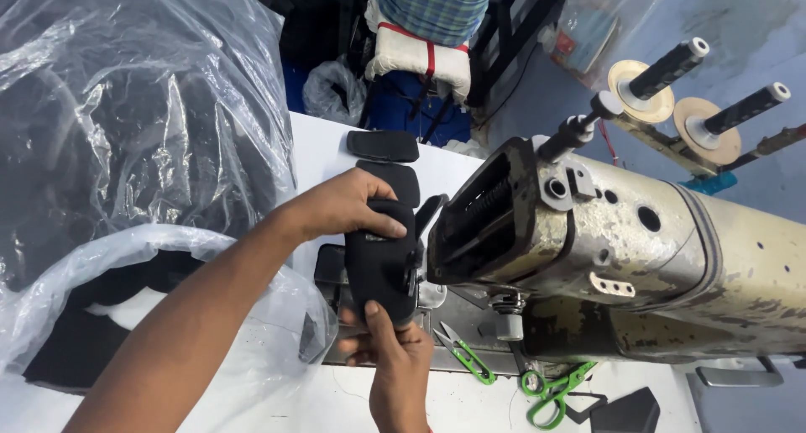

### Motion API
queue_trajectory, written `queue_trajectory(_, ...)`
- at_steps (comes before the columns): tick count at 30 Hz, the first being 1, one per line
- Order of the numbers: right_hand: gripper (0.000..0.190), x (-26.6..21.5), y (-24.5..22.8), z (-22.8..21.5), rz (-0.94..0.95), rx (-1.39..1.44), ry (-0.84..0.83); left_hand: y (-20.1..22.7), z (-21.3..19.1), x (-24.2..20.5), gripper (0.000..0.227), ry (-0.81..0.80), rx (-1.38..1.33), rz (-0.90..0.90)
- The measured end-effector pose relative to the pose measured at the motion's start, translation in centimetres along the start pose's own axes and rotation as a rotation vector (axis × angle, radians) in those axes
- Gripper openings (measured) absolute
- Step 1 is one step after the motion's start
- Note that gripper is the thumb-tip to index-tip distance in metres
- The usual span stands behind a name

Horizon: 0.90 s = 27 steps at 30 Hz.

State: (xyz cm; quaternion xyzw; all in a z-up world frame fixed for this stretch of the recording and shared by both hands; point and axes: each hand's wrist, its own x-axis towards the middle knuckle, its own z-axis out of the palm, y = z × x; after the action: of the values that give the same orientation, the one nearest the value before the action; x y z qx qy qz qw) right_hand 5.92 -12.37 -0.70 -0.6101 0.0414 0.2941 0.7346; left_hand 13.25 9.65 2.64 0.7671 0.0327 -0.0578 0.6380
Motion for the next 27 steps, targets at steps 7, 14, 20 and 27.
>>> queue_trajectory(7, 0.029, 0.3, 0.5, -0.3, -0.066, 0.011, 0.097, 0.0, -1.1, -3.2, 0.037, 0.112, 0.016, -0.036)
queue_trajectory(14, 0.031, 0.0, -0.2, -1.8, -0.109, 0.003, 0.172, 0.5, 0.3, -9.9, 0.043, 0.159, -0.265, -0.207)
queue_trajectory(20, 0.026, -0.2, -0.5, -1.0, -0.055, 0.056, 0.215, -2.0, 1.2, -11.2, 0.051, 0.153, -0.382, -0.266)
queue_trajectory(27, 0.018, 0.1, 1.8, -3.4, -0.22, 0.093, 0.158, -6.2, 8.0, -14.2, 0.056, 0.081, -0.684, -0.294)
